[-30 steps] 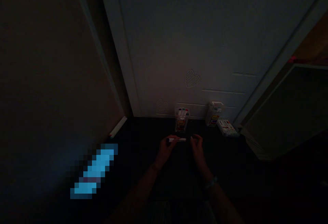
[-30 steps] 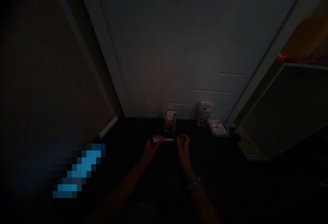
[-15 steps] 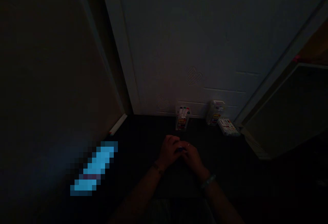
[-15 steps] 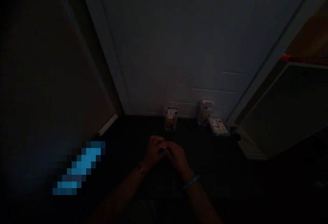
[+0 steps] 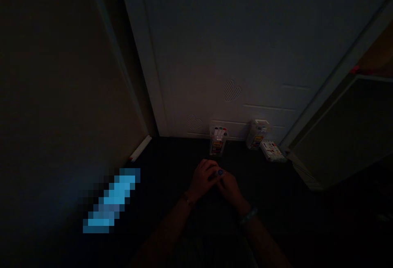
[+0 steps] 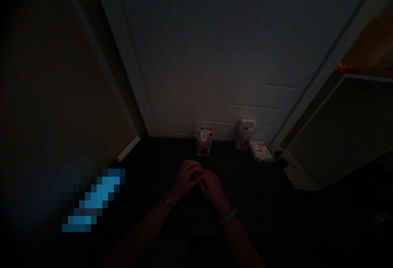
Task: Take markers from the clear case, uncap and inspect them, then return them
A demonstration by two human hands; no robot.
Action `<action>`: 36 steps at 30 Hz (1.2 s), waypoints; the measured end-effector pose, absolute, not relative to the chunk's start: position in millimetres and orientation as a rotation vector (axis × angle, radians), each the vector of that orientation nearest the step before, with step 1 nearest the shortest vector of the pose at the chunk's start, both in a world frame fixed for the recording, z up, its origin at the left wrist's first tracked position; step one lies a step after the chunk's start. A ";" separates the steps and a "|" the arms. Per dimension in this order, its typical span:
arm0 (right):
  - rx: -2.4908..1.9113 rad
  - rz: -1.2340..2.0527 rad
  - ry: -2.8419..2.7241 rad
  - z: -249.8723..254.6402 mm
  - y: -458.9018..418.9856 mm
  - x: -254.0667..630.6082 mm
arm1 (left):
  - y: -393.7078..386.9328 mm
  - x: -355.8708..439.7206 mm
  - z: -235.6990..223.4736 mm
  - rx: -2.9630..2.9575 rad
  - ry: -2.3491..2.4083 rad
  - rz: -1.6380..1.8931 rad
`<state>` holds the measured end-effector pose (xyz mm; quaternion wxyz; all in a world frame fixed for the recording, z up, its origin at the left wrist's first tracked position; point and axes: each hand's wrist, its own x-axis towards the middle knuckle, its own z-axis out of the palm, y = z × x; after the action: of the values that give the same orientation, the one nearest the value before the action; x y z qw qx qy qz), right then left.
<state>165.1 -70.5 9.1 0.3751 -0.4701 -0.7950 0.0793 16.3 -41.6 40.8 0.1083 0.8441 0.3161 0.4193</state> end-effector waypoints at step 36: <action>-1.196 0.240 -2.034 13.6 -71.1 164.3 | -41.2 15.1 41.4 2.472 0.945 1.209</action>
<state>164.3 -71.1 13.6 0.3754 -0.4675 -0.7948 0.0937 15.1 -41.2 41.4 0.1157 0.8440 0.3226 0.4127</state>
